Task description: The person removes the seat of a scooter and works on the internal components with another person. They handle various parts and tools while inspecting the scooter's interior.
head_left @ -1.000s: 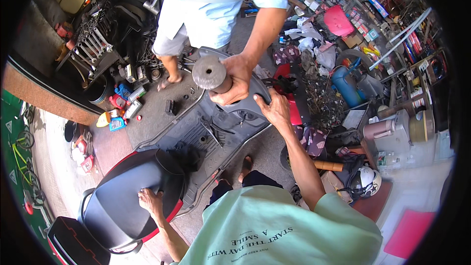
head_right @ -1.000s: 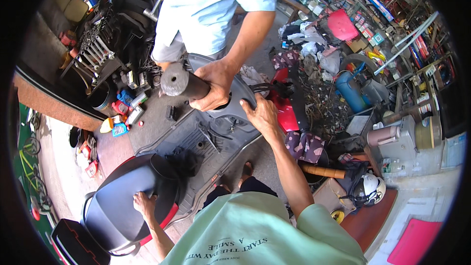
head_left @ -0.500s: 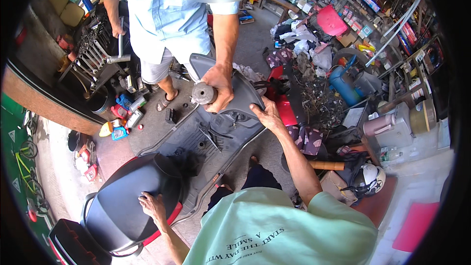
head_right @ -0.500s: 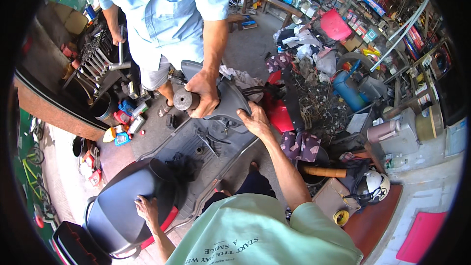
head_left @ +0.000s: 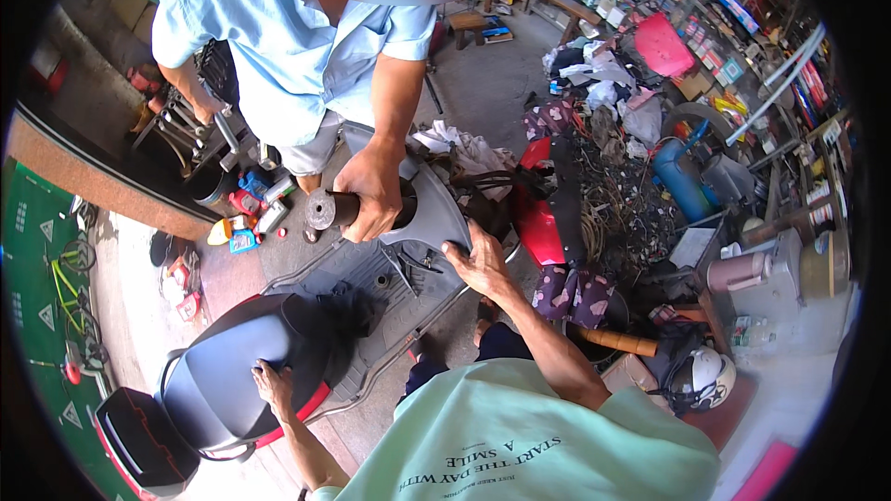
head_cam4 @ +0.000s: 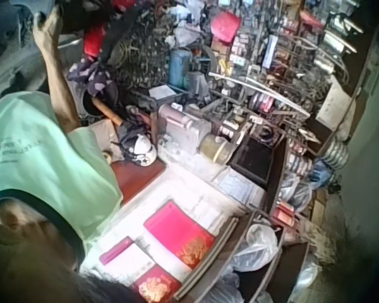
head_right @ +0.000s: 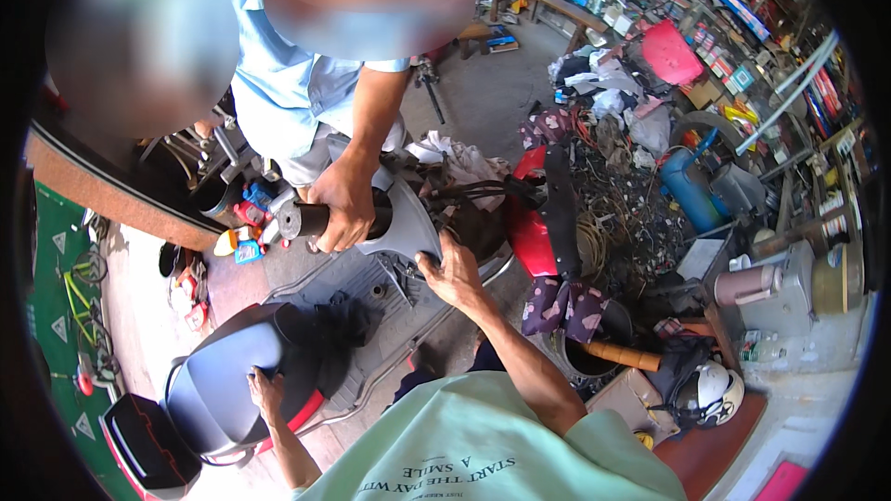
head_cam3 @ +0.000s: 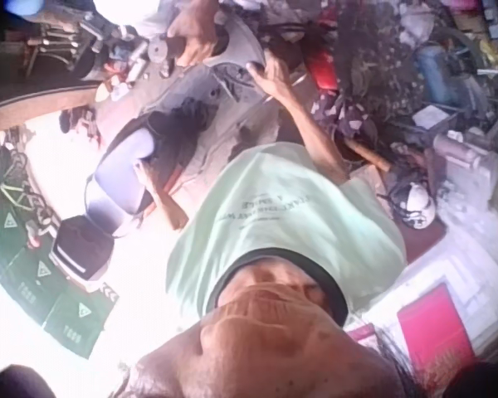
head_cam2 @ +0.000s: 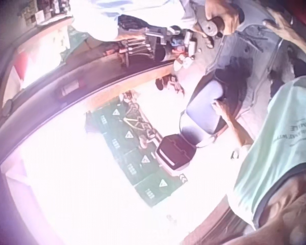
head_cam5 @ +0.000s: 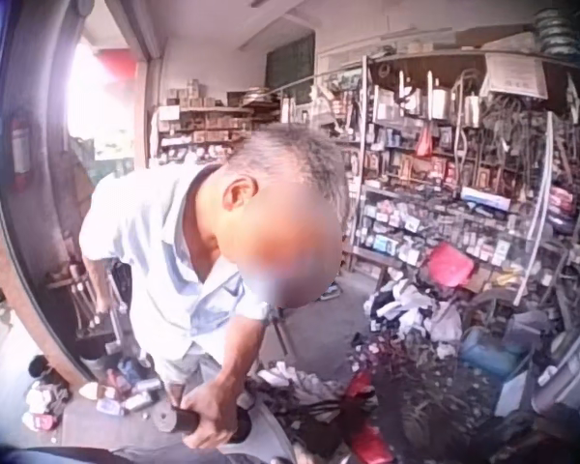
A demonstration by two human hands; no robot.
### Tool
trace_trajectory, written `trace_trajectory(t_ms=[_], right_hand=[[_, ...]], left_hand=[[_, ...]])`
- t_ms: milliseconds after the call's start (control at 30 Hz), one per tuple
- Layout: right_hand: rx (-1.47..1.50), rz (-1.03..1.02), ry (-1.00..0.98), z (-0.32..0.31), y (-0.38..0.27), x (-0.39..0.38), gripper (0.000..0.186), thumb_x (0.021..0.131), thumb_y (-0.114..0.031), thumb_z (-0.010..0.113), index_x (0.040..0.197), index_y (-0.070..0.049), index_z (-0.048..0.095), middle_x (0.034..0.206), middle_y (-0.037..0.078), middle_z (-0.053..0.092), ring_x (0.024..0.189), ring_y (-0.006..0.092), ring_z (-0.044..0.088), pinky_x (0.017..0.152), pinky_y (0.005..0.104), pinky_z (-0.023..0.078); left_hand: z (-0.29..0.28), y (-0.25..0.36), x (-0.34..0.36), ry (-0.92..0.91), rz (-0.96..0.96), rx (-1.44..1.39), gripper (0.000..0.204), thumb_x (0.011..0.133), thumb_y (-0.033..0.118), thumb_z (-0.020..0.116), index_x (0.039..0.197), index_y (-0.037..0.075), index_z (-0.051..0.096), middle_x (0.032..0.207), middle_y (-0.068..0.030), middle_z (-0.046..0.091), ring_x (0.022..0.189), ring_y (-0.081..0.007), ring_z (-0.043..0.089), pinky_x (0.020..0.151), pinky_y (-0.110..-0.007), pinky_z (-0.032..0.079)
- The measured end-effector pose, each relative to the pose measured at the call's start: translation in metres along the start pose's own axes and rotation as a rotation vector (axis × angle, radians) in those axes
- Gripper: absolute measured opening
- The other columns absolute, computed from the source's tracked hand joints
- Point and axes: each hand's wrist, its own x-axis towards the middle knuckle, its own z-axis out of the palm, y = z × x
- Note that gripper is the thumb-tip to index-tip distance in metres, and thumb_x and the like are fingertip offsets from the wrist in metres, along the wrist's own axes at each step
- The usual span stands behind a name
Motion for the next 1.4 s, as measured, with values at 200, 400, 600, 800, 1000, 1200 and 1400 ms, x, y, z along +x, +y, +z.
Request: trace_trajectory(t_ms=[200, 400, 600, 800, 1000, 1200, 1400], right_hand=[[-0.011, -0.101, 0.085, -0.001, 0.02, 0.004, 0.037, 0.076, -0.024, 0.066, 0.096, 0.003, 0.05, 0.075, 0.025, 0.06, 0.072, 0.0438, 0.06, 0.063, 0.0466, 0.048], [-0.053, -0.037, 0.052, -0.001, 0.004, 0.003, 0.03, 0.077, -0.024, 0.065, 0.086, 0.0, 0.048, 0.067, 0.021, 0.058, 0.062, 0.0402, 0.059, 0.055, 0.0453, 0.047], [0.03, -0.074, 0.148, 0.009, -0.007, -0.003, 0.024, 0.078, -0.018, 0.064, 0.078, -0.003, 0.046, 0.066, 0.016, 0.051, 0.061, 0.034, 0.056, 0.053, 0.0397, 0.045], [0.186, -0.027, 0.098, 0.001, -0.005, 0.001, 0.021, 0.076, -0.014, 0.064, 0.076, -0.004, 0.045, 0.067, 0.014, 0.052, 0.063, 0.0308, 0.057, 0.054, 0.0387, 0.046], [0.15, -0.013, 0.04, 0.003, 0.002, 0.004, 0.021, 0.073, -0.013, 0.065, 0.076, -0.006, 0.045, 0.068, 0.008, 0.05, 0.064, 0.0241, 0.057, 0.052, 0.034, 0.048], [0.166, -0.017, -0.032, -0.002, -0.002, 0.005, 0.022, 0.073, -0.012, 0.066, 0.076, -0.007, 0.045, 0.069, 0.007, 0.05, 0.064, 0.0229, 0.057, 0.052, 0.0332, 0.047], [0.162, -0.011, -0.068, -0.002, 0.0, 0.008, 0.022, 0.073, -0.012, 0.066, 0.076, -0.007, 0.045, 0.069, 0.007, 0.05, 0.064, 0.0225, 0.057, 0.052, 0.0329, 0.048]], left_hand=[[0.001, 0.02, -0.001, -0.035, -0.093, -0.044, 0.083, 0.073, 0.035, 0.068, 0.14, 0.005, 0.029, 0.138, -0.0307, 0.032, 0.127, -0.0424, 0.033, 0.103, -0.045, 0.032], [-0.011, 0.008, 0.005, -0.045, 0.0, -0.02, 0.07, 0.073, 0.025, 0.068, 0.133, 0.004, 0.039, 0.121, -0.0306, 0.049, 0.114, -0.0428, 0.047, 0.095, -0.045, 0.038], [-0.058, 0.06, 0.028, -0.36, -0.121, -0.225, 0.051, 0.075, 0.019, 0.067, 0.122, 0.01, 0.049, 0.091, -0.0172, 0.064, 0.077, -0.0277, 0.062, 0.065, -0.038, 0.049], [-0.075, 0.13, 0.048, -0.619, -0.371, -0.084, 0.072, 0.076, 0.034, 0.07, 0.135, 0.011, 0.036, 0.124, -0.0172, 0.051, 0.108, -0.0308, 0.054, 0.067, -0.045, 0.054], [-0.068, 0.186, 0.032, -0.627, -0.431, 0.114, 0.114, 0.065, 0.052, 0.072, 0.142, -0.005, 0.01, 0.133, -0.0265, 0.039, 0.103, -0.0344, 0.057, 0.071, -0.036, 0.054], [-0.059, 0.154, 0.029, -0.574, -0.46, 0.077, 0.118, 0.063, 0.058, 0.07, 0.142, -0.006, 0.008, 0.143, -0.0261, 0.025, 0.128, -0.0354, 0.034, 0.1, -0.039, 0.035], [-0.065, 0.176, 0.032, -0.591, -0.452, 0.065, 0.118, 0.064, 0.061, 0.067, 0.141, -0.007, 0.009, 0.147, -0.0249, 0.017, 0.137, -0.0326, 0.019, 0.111, -0.037, 0.02]])
